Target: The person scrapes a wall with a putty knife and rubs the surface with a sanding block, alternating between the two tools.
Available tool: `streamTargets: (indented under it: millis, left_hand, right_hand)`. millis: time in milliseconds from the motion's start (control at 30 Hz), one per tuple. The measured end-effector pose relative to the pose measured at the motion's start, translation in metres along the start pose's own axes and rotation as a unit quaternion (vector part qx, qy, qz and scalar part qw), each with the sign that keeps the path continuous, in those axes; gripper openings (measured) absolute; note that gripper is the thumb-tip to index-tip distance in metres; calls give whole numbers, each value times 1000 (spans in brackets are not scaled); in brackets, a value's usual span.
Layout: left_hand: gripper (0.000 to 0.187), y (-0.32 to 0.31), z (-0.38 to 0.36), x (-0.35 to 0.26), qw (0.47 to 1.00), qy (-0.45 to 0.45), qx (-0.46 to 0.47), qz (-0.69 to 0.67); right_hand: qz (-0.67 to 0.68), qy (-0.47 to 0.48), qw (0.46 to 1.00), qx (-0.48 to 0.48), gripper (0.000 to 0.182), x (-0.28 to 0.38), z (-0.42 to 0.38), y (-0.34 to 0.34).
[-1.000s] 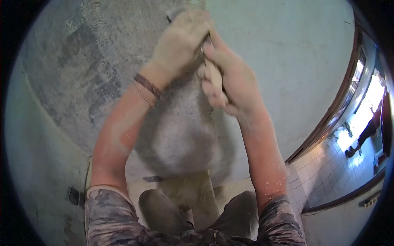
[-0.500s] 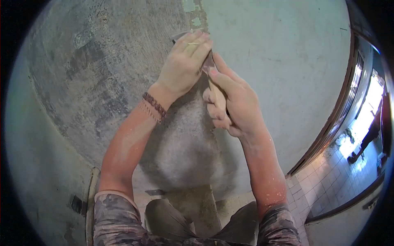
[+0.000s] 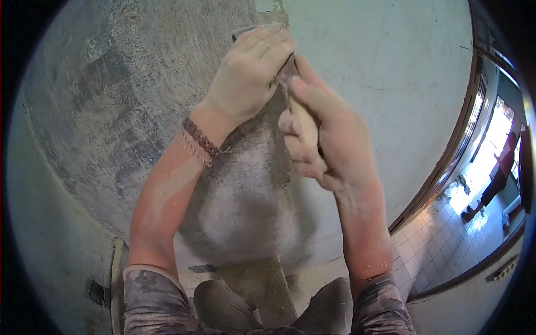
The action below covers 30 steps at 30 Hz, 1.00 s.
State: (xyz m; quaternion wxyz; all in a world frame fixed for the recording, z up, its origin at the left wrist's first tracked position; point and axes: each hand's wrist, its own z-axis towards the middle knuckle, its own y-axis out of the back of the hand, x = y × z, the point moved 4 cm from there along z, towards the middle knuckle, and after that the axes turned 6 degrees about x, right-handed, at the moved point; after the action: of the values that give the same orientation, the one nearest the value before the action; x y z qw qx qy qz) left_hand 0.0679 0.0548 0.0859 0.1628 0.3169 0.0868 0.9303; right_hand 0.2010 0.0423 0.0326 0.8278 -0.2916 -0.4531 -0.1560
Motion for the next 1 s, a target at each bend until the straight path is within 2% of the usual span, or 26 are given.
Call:
streamTargets:
  millis: [100, 200, 333, 400, 433, 533, 567, 633, 733, 800, 833, 900, 1000]
  left_hand:
    - [33, -4, -24, -16, 1000, -18, 16, -1]
    - [41, 1, -9, -1, 1000, 0, -6, 1]
    - [40, 6, 0, 3, 1000, 0, -12, 0]
    - [40, 0, -15, -12, 999, -2, 39, -18]
    - [39, -3, -16, -11, 999, -8, 29, -18]
    - [31, 5, 21, 20, 1000, -12, 0, -17]
    - [31, 10, 26, 21, 1000, -11, -7, -17]
    - [35, 13, 30, 22, 998, 2, 54, -28]
    - [36, 5, 6, -1, 999, -31, 43, -3]
    - [40, 3, 16, 15, 999, -22, 34, -23]
    - [41, 8, 32, 27, 999, -2, 28, -23]
    - [40, 16, 45, 37, 998, 36, 30, -40]
    - [40, 9, 22, 15, 999, 21, 31, -38]
  right_hand:
    - [-24, -3, 1000, -20, 59, -26, -11, 7]
    - [-26, 7, 999, -19, 60, -12, 2, 1]
    - [-12, 14, 1000, 6, 61, -3, 4, -3]
    - [-30, 2, 999, -14, 62, -14, -8, 5]
    - [-52, -12, 998, -33, 62, -18, -11, 8]
    - [-51, 26, 998, -19, 64, 16, 18, -5]
    - [-11, 32, 999, 7, 64, 27, 17, -12]
    - [-21, 23, 999, 3, 64, 23, 16, -7]
    - [-40, 0, 999, -20, 65, 3, 5, 1]
    - [-44, 39, 998, -5, 64, 11, 14, -2]
    - [-80, 44, 996, -14, 62, 26, 23, -7]
    - [-70, 45, 997, -3, 61, 37, 31, -12]
    - [-43, 24, 999, 1, 61, 14, 12, -4]
